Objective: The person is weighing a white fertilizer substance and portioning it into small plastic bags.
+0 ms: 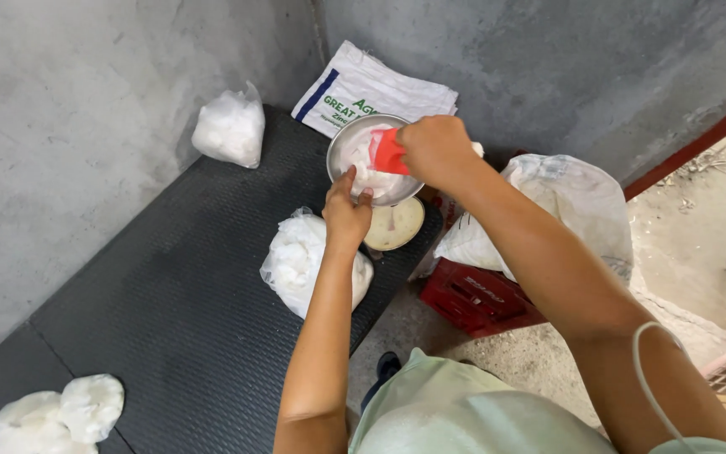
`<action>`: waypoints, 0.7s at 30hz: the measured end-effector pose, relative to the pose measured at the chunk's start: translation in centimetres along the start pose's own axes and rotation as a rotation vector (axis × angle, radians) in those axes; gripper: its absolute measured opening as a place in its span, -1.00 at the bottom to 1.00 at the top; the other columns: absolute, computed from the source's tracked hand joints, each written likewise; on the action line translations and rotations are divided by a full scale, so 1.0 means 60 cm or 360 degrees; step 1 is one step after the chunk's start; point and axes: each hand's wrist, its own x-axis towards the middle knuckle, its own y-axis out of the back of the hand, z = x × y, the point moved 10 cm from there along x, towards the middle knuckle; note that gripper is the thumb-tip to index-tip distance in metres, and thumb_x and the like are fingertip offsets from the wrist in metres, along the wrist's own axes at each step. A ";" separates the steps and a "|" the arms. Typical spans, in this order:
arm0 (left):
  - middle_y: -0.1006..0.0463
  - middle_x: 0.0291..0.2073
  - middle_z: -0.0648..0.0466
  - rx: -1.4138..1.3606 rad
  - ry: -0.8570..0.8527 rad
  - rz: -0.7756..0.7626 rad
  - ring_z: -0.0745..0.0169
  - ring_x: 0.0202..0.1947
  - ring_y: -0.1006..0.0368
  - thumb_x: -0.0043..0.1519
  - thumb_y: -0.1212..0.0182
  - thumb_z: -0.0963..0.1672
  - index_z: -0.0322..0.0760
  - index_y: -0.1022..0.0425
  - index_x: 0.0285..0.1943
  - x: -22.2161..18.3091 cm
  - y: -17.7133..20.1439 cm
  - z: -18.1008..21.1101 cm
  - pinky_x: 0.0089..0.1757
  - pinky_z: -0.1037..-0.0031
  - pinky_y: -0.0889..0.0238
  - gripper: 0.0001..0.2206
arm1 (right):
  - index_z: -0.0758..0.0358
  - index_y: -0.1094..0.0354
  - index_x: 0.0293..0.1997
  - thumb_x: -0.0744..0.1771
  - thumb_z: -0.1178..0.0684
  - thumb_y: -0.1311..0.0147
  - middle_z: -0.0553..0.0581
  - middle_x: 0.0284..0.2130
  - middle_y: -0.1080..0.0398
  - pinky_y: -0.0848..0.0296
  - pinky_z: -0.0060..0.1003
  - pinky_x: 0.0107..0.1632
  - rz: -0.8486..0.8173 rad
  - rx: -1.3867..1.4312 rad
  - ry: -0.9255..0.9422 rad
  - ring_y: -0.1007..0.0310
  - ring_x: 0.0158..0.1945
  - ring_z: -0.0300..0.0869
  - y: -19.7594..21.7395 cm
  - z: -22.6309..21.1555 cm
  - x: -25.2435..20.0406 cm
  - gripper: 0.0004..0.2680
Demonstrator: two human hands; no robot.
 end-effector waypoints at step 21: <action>-0.22 0.49 -0.15 -0.0076 -0.0559 -0.0130 -0.24 0.46 -0.16 0.26 -0.30 -0.15 -0.28 -0.31 0.47 -0.106 -0.192 0.252 0.35 0.01 0.02 -0.46 | 0.30 -0.49 -0.34 0.32 0.05 -0.32 -0.02 -0.56 -0.45 -0.31 -0.40 -0.44 0.0541 0.1548 -0.1394 -0.31 -0.53 -0.41 -0.078 0.371 -0.461 -0.86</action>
